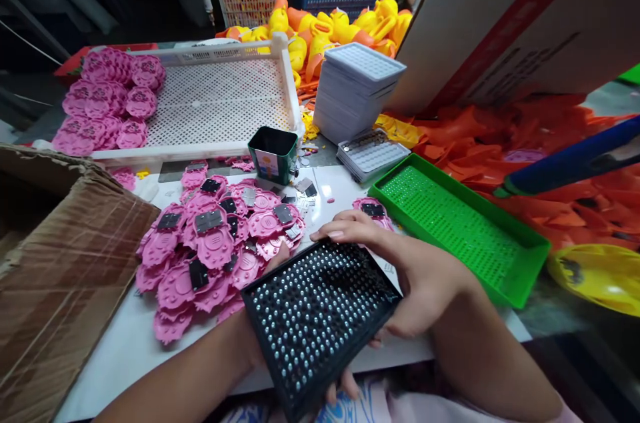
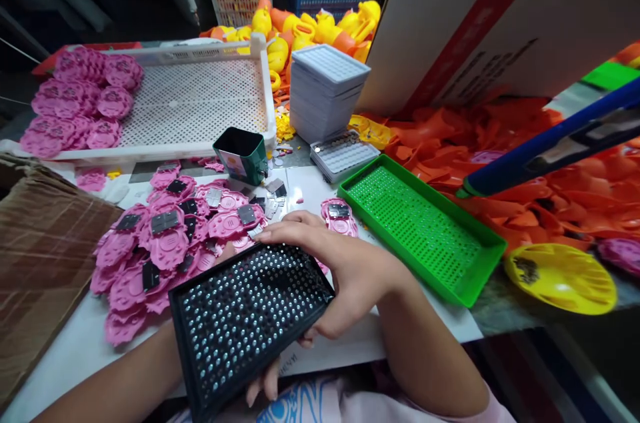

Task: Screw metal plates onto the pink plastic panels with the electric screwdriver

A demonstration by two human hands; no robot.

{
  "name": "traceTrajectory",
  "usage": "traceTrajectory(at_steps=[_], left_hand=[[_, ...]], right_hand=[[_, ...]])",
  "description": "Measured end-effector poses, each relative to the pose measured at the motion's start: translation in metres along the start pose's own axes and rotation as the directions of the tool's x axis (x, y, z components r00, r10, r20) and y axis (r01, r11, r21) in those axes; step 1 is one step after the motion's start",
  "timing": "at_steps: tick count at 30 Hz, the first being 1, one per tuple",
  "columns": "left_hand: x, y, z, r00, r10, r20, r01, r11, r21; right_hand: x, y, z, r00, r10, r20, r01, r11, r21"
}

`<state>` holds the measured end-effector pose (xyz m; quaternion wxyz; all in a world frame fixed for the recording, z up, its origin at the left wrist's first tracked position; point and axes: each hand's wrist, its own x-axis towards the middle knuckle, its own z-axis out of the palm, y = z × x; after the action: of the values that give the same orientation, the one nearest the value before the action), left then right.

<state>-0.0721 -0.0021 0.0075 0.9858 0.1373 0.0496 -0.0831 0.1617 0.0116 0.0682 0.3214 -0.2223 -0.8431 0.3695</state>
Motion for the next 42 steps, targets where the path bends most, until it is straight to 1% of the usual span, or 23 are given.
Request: traceTrajectory(at_steps=[3, 5, 7, 9, 12, 15, 16, 18, 20, 21, 22, 23, 25, 26, 27, 28, 31, 32, 33, 35, 38, 40, 42], left_hand=[[-0.001, 0.01, 0.016, 0.994, 0.107, 0.015, -0.107, 0.994, 0.028], [0.0, 0.017, 0.027, 0.989, 0.14, 0.035, -0.142, 0.989, 0.049], [0.0, 0.022, 0.032, 0.986, 0.157, 0.049, -0.159, 0.987, 0.041], [-0.002, 0.023, 0.031, 0.977, 0.209, 0.037, -0.209, 0.978, 0.005], [-0.009, 0.023, 0.027, 0.946, 0.322, -0.027, -0.323, 0.945, -0.059], [-0.017, 0.024, 0.028, 0.892, 0.448, -0.057, -0.451, 0.891, -0.057], [-0.018, 0.024, 0.029, 0.858, 0.509, -0.071, -0.512, 0.858, -0.038], [-0.017, 0.024, 0.034, 0.767, 0.634, -0.1, -0.637, 0.771, 0.009], [-0.014, 0.022, 0.037, 0.672, 0.726, -0.145, -0.728, 0.684, 0.046], [-0.012, 0.021, 0.038, 0.645, 0.747, -0.159, -0.75, 0.659, 0.056], [-0.01, 0.019, 0.039, 0.638, 0.752, -0.169, -0.754, 0.654, 0.06], [-0.009, 0.017, 0.038, 0.642, 0.746, -0.175, -0.749, 0.659, 0.061], [-0.007, 0.014, 0.036, 0.662, 0.728, -0.179, -0.731, 0.679, 0.06], [-0.007, 0.012, 0.035, 0.665, 0.725, -0.179, -0.729, 0.682, 0.06], [-0.007, 0.011, 0.034, 0.652, 0.737, -0.175, -0.74, 0.67, 0.064], [-0.007, 0.011, 0.033, 0.63, 0.757, -0.173, -0.759, 0.648, 0.07], [-0.008, 0.011, 0.032, 0.535, 0.828, -0.166, -0.827, 0.554, 0.097], [-0.009, 0.012, 0.032, 0.513, 0.842, -0.167, -0.839, 0.533, 0.111], [-0.011, 0.013, 0.033, 0.506, 0.845, -0.174, -0.838, 0.529, 0.131], [-0.013, 0.013, 0.033, 0.52, 0.832, -0.195, -0.812, 0.552, 0.191], [-0.016, 0.011, 0.031, 0.542, 0.809, -0.229, -0.769, 0.587, 0.254], [-0.016, 0.008, 0.028, 0.566, 0.798, -0.207, -0.762, 0.602, 0.238], [-0.016, 0.006, 0.023, 0.601, 0.784, -0.154, -0.758, 0.621, 0.201]], right_hand=[[-0.001, -0.003, -0.001, 0.999, 0.016, 0.031, -0.015, 0.999, -0.031], [-0.004, -0.005, -0.002, 0.999, 0.031, 0.039, -0.029, 0.998, -0.047], [-0.007, -0.005, -0.003, 0.997, 0.07, 0.016, -0.07, 0.997, -0.035], [-0.009, -0.002, -0.003, 0.989, 0.135, -0.063, -0.135, 0.991, -0.005], [-0.009, 0.004, -0.001, 0.945, 0.22, -0.241, -0.212, 0.975, 0.06], [-0.006, 0.007, 0.005, 0.894, 0.249, -0.372, -0.227, 0.969, 0.102], [-0.004, 0.006, 0.009, 0.886, 0.243, -0.394, -0.229, 0.97, 0.084], [-0.001, 0.001, 0.016, 0.895, 0.2, -0.398, -0.217, 0.976, 0.003], [0.003, -0.006, 0.024, 0.924, 0.14, -0.355, -0.194, 0.973, -0.123], [0.005, -0.01, 0.028, 0.937, 0.112, -0.33, -0.182, 0.965, -0.19], [0.007, -0.014, 0.031, 0.945, 0.09, -0.314, -0.177, 0.949, -0.262], [0.009, -0.017, 0.034, 0.946, 0.072, -0.317, -0.183, 0.924, -0.335], [0.011, -0.023, 0.039, 0.931, 0.039, -0.363, -0.214, 0.864, -0.456], [0.012, -0.025, 0.042, 0.919, 0.024, -0.395, -0.235, 0.836, -0.496], [0.012, -0.028, 0.045, 0.907, 0.01, -0.421, -0.251, 0.815, -0.523], [0.013, -0.031, 0.048, 0.9, -0.001, -0.435, -0.259, 0.802, -0.538], [0.015, -0.038, 0.061, 0.907, -0.006, -0.422, -0.244, 0.809, -0.535], [0.016, -0.039, 0.066, 0.911, 0.001, -0.411, -0.239, 0.816, -0.527], [0.018, -0.041, 0.07, 0.913, 0.013, -0.407, -0.242, 0.82, -0.519], [0.021, -0.044, 0.078, 0.902, 0.06, -0.427, -0.291, 0.816, -0.499], [0.028, -0.049, 0.082, 0.863, 0.156, -0.48, -0.405, 0.782, -0.473], [0.031, -0.052, 0.081, 0.851, 0.226, -0.474, -0.46, 0.757, -0.464], [0.034, -0.054, 0.079, 0.847, 0.292, -0.443, -0.494, 0.74, -0.457]])
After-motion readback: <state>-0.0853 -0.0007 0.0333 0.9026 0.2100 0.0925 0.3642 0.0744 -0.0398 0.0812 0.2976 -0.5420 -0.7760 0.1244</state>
